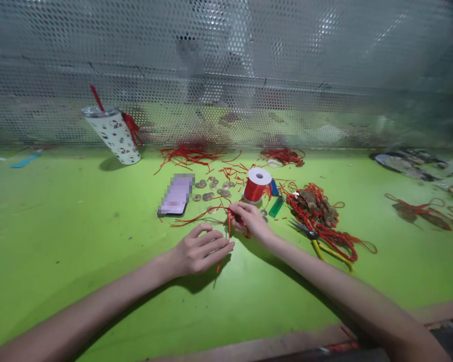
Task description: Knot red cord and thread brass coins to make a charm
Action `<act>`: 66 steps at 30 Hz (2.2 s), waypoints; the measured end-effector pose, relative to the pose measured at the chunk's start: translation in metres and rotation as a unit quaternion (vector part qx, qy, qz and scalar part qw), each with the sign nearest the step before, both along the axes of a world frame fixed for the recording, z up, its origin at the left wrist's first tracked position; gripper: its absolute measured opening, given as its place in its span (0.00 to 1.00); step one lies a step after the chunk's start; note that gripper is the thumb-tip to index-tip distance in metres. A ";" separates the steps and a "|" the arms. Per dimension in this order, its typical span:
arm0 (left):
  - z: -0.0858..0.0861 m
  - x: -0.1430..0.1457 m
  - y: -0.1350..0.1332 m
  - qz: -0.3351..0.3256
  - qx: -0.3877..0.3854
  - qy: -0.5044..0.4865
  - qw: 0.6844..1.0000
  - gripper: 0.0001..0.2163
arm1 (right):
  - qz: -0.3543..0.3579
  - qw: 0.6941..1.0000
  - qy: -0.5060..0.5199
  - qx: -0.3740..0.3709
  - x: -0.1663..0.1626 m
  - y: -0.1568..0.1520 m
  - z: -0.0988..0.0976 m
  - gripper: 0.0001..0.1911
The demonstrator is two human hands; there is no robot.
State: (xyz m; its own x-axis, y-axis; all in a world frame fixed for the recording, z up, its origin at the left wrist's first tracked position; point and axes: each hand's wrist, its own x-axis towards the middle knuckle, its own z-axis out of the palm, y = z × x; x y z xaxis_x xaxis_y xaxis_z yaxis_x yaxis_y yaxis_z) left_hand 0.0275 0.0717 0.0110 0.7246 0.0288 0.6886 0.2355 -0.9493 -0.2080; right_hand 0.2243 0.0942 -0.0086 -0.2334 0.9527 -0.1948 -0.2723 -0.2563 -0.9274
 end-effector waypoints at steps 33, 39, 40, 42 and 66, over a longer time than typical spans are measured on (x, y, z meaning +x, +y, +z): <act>-0.004 0.028 0.018 0.113 -0.696 -0.112 0.701 0.10 | -0.099 0.896 -0.325 0.287 0.001 -0.007 -0.002 0.15; -0.010 0.027 0.022 0.089 -0.708 -0.180 0.678 0.11 | -0.045 0.947 -0.239 0.209 0.006 -0.002 -0.004 0.18; -0.011 0.027 0.021 0.093 -0.708 -0.182 0.676 0.11 | -0.036 0.952 -0.227 0.201 0.006 -0.003 -0.005 0.18; -0.012 0.029 0.018 0.102 -0.706 -0.184 0.676 0.11 | -0.022 0.958 -0.213 0.188 0.006 -0.004 -0.007 0.18; -0.014 0.029 0.015 0.127 -0.736 -0.164 0.645 0.13 | -0.058 0.922 -0.271 0.272 0.004 -0.008 -0.002 0.14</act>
